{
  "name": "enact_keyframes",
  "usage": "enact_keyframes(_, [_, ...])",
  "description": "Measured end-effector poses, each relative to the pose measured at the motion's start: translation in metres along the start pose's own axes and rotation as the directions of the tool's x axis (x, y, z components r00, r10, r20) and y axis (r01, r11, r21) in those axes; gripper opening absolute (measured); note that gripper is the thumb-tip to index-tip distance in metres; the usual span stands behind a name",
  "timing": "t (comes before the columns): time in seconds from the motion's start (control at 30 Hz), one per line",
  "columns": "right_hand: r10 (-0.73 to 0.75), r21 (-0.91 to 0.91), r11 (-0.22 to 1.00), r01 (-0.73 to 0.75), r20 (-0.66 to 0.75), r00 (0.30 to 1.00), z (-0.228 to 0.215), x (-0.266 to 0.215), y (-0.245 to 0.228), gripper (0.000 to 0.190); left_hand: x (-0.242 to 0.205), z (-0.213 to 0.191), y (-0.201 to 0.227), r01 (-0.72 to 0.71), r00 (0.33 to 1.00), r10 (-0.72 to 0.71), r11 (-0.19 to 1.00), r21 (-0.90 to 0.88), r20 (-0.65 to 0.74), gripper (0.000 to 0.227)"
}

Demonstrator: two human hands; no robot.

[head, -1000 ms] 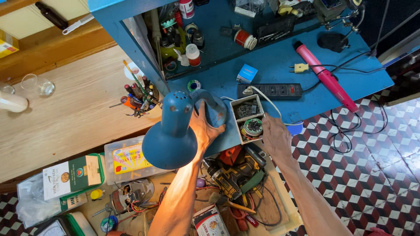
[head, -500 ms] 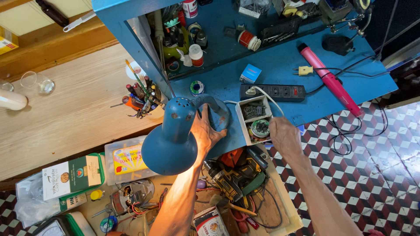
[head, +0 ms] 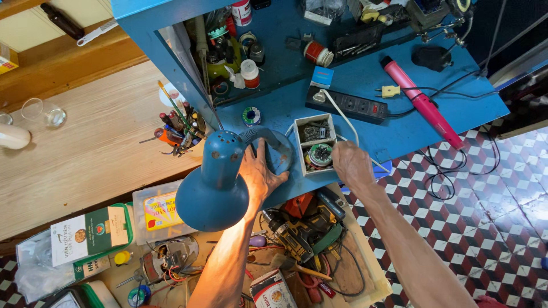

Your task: The person works at a cluttered workbench, handling wires and a small motor. They open a box of components, move a lamp, and use a multimeter and pliers to test and strip wires. The person then uses a soldering iron to join wires and continues to manipulate the motor and wiring throughout the clip.

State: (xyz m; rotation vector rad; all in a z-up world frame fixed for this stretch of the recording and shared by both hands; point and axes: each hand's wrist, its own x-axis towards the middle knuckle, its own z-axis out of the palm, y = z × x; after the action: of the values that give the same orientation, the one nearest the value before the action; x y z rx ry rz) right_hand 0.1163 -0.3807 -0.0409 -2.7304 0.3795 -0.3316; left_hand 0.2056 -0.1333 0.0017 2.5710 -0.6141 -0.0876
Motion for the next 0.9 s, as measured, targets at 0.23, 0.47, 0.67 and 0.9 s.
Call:
enact_keyframes(0.23, [0.215, 0.3, 0.936, -0.183, -0.076, 0.974, -0.041, -0.036, -0.021, 0.031, -0.012, 0.036, -0.022, -0.122, 0.974, 0.112, 0.992, -0.038, -0.199, 0.106])
enact_keyframes(0.47, [0.664, 0.161, 0.734, -0.659, 0.03, 0.747, -0.027, -0.087, 0.066, 0.065, -0.068, 0.017, 0.025, -0.213, 0.926, 0.136, 0.958, -0.19, -0.353, 0.065])
enact_keyframes(0.67, [0.623, 0.103, 0.701, -0.706, 0.393, 0.676, 0.013, -0.095, 0.107, 0.042, -0.09, 0.013, 0.079, -0.144, 0.99, 0.135, 0.919, -0.368, -0.049, 0.029])
enact_keyframes(0.9, [0.324, 0.58, 0.297, -0.758, 0.686, 0.652, -0.12, -0.063, 0.095, 0.043, -0.086, 0.018, 0.106, 0.091, 0.858, 0.136, 0.908, -0.408, 0.495, 0.081])
